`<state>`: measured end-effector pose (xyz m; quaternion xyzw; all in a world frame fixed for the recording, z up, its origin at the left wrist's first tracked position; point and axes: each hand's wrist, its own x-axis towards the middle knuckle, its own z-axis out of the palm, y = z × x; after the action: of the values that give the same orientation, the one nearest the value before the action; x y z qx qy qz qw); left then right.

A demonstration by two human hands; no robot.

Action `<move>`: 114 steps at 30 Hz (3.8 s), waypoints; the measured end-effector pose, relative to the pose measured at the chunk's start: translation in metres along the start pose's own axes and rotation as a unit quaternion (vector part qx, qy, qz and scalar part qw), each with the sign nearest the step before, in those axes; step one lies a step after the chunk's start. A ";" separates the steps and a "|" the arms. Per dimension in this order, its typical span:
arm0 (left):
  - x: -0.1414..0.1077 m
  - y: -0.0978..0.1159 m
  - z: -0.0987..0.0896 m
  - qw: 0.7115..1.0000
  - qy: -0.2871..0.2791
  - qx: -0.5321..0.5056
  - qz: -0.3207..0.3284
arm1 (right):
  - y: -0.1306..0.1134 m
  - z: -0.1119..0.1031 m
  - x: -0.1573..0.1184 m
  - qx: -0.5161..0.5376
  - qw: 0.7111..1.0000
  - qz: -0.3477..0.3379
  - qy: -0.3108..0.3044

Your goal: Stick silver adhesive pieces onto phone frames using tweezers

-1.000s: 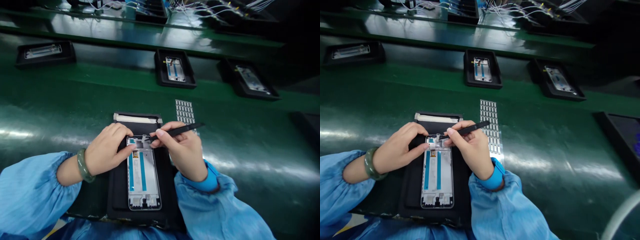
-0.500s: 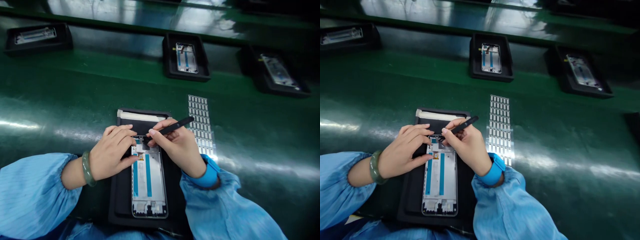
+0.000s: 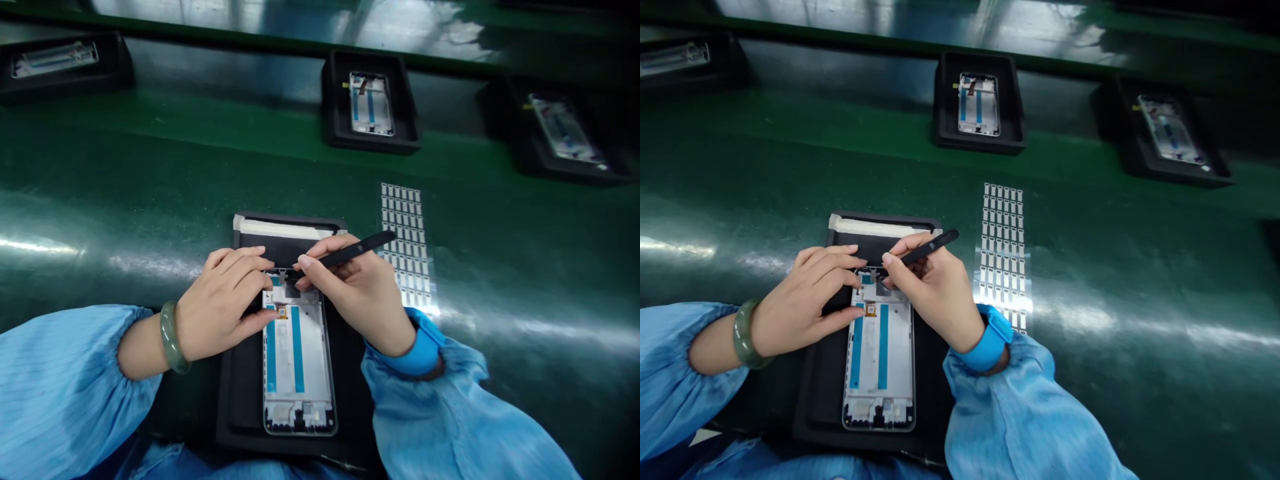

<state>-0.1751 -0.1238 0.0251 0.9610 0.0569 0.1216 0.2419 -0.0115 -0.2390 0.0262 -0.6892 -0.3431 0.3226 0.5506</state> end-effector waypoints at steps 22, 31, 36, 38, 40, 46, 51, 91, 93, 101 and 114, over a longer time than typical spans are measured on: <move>0.002 0.002 -0.002 0.997 -0.034 0.063 0.027 | 0.002 0.002 -0.002 -0.041 0.999 -0.023 0.003; 0.006 0.010 -0.004 0.991 -0.065 0.117 0.022 | 0.002 0.002 -0.004 -0.067 0.996 -0.036 0.042; 0.004 0.009 0.000 0.992 -0.051 0.115 0.023 | 0.003 0.000 -0.004 0.020 0.997 -0.036 0.070; 0.003 0.007 0.002 0.993 -0.037 0.109 0.024 | 0.004 0.000 -0.003 0.033 0.997 -0.049 0.044; 0.003 0.007 0.003 0.994 -0.029 0.101 0.023 | 0.005 0.000 -0.002 0.030 0.998 -0.055 0.021; 0.003 0.007 0.004 0.995 -0.025 0.091 0.019 | 0.003 0.002 -0.002 -0.026 0.998 -0.055 -0.010; 0.003 0.007 0.004 0.995 -0.022 0.091 0.021 | 0.003 0.002 -0.002 -0.045 0.997 -0.064 -0.009; 0.002 0.006 0.005 0.996 -0.020 0.088 0.017 | 0.007 0.004 -0.006 -0.171 0.968 -0.185 0.016; 0.002 0.006 0.006 0.996 -0.018 0.090 0.018 | 0.007 0.004 -0.006 -0.178 0.964 -0.198 0.023; 0.002 0.005 0.006 0.996 -0.014 0.087 0.021 | 0.004 0.005 -0.006 -0.210 0.951 -0.226 0.025; 0.002 0.004 0.007 0.995 -0.004 0.092 0.029 | 0.000 0.008 -0.004 -0.275 0.927 -0.256 0.023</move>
<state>-0.1708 -0.1301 0.0212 0.9808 0.0393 0.1192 0.1492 -0.0199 -0.2384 0.0247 -0.7099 -0.5699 0.0479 0.4112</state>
